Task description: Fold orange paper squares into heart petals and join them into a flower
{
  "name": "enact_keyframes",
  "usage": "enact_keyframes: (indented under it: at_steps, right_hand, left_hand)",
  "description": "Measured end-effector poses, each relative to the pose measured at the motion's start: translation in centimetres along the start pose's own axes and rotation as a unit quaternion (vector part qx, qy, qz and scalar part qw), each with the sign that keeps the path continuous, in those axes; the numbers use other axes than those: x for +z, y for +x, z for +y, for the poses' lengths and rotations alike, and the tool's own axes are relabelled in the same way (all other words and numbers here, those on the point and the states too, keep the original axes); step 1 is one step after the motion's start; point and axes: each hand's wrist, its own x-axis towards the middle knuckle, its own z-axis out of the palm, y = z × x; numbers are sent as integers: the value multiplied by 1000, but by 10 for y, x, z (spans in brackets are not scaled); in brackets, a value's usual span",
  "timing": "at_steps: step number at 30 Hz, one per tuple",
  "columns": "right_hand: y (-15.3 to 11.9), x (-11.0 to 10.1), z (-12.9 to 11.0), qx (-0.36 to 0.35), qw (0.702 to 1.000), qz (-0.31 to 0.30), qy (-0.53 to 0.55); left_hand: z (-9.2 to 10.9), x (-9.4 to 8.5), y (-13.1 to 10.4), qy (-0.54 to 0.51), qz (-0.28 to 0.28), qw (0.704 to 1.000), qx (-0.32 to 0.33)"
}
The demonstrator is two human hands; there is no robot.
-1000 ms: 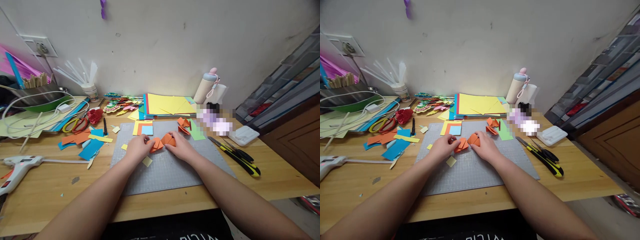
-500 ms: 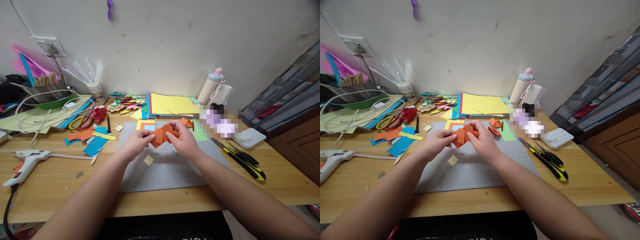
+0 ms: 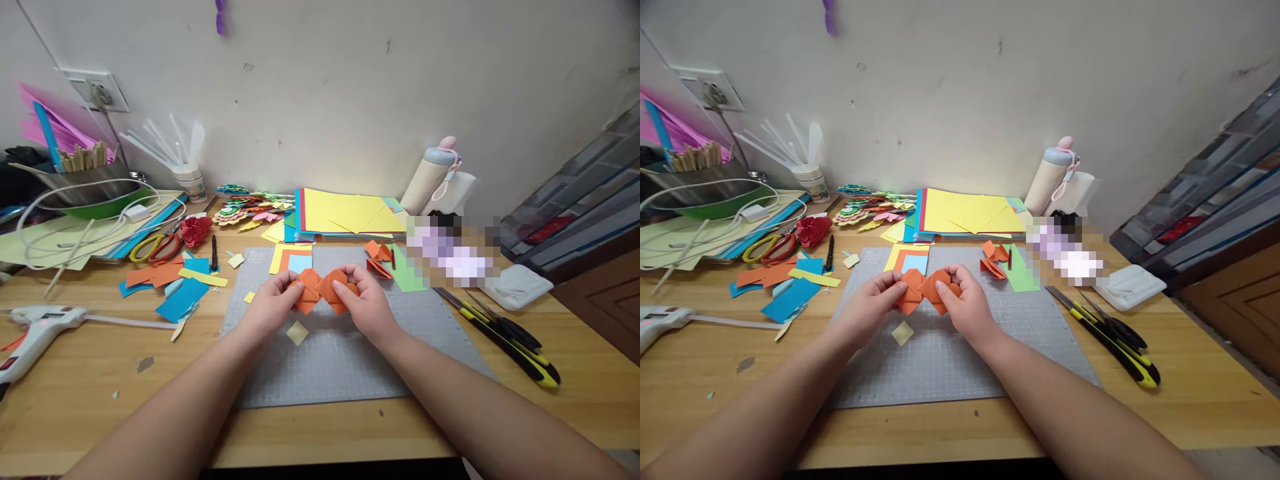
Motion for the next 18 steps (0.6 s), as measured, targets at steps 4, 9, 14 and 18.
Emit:
enact_keyframes:
  at_steps: [4,9,14,18]
  right_hand:
    - [-1,1,0,13,1000,5,-8]
    - [0,-2,-1,15,999,20,-22]
    - [-4,1,1,11,999,-11,-37]
    - [-8,3,3,8,998,-40,-46]
  left_hand:
    - [3,5,-4,-28,-4,1000,-12]
    - [-1,3,-3,-37,-17,999,-23]
    - [-3,4,-4,-41,-22,999,-20]
    - [-3,5,-4,-33,-26,999,-23]
